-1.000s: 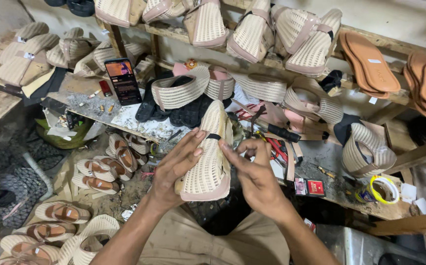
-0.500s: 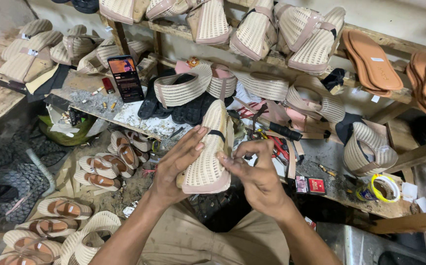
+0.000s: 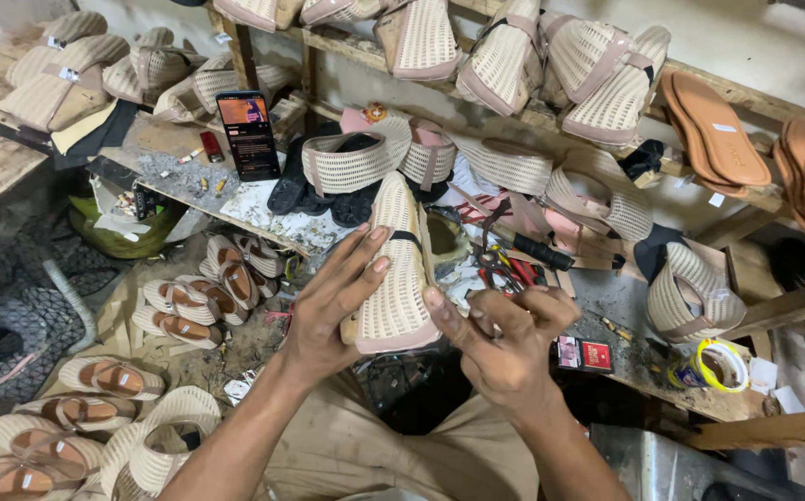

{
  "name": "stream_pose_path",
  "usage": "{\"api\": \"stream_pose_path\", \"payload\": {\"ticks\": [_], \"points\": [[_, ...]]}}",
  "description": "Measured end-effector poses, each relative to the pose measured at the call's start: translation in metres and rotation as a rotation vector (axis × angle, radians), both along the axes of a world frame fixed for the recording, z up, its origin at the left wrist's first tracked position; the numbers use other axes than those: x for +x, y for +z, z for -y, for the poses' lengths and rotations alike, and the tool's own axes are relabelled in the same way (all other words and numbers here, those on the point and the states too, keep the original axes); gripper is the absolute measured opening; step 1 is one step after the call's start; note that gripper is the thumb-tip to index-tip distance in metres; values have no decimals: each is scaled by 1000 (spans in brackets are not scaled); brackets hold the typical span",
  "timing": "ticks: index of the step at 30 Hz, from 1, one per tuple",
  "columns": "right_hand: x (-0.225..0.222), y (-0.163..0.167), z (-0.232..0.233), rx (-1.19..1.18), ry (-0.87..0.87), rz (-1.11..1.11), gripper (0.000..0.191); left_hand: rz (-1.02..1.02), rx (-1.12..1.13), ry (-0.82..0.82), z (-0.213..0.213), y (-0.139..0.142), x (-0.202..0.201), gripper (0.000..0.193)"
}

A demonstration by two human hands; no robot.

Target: The person holds a woven shoe upper and spreads glue from a pot onto its sole area with their fingers, working the adhesive around the edge. They turn the shoe to coat different sections and then place it on a shelf rack with other finished shoes.

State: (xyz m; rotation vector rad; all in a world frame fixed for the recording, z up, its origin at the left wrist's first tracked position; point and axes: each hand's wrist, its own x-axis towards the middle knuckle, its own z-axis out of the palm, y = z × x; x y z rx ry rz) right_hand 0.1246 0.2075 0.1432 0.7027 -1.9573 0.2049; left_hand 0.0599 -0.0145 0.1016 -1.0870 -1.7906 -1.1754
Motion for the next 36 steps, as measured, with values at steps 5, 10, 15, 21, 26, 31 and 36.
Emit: {"api": "stream_pose_path", "payload": {"ticks": [5, 10, 15, 21, 26, 31, 36], "points": [[-6, 1, -3, -140, 201, 30, 34, 35, 21, -3, 5, -1, 3, 86], [-6, -14, 6, -202, 248, 296, 44, 60, 40, -52, 9, -3, 5, 84], [-8, -27, 10, -450, 427, 323, 48, 191, 176, -96, 9, -8, 7, 85], [-15, -28, 12, -214, 223, 196, 44, 201, 263, -4, -1, -20, 6, 65], [-40, -24, -4, -81, 4, 300, 39, 726, 741, -189, 8, -30, -2, 54], [-103, -44, -17, 84, -222, 639, 40, 879, 1153, -221, 24, -25, -38, 67], [-132, -73, -16, 120, -286, 706, 37, 1128, 1136, -143, 19, -29, -63, 68]]}}
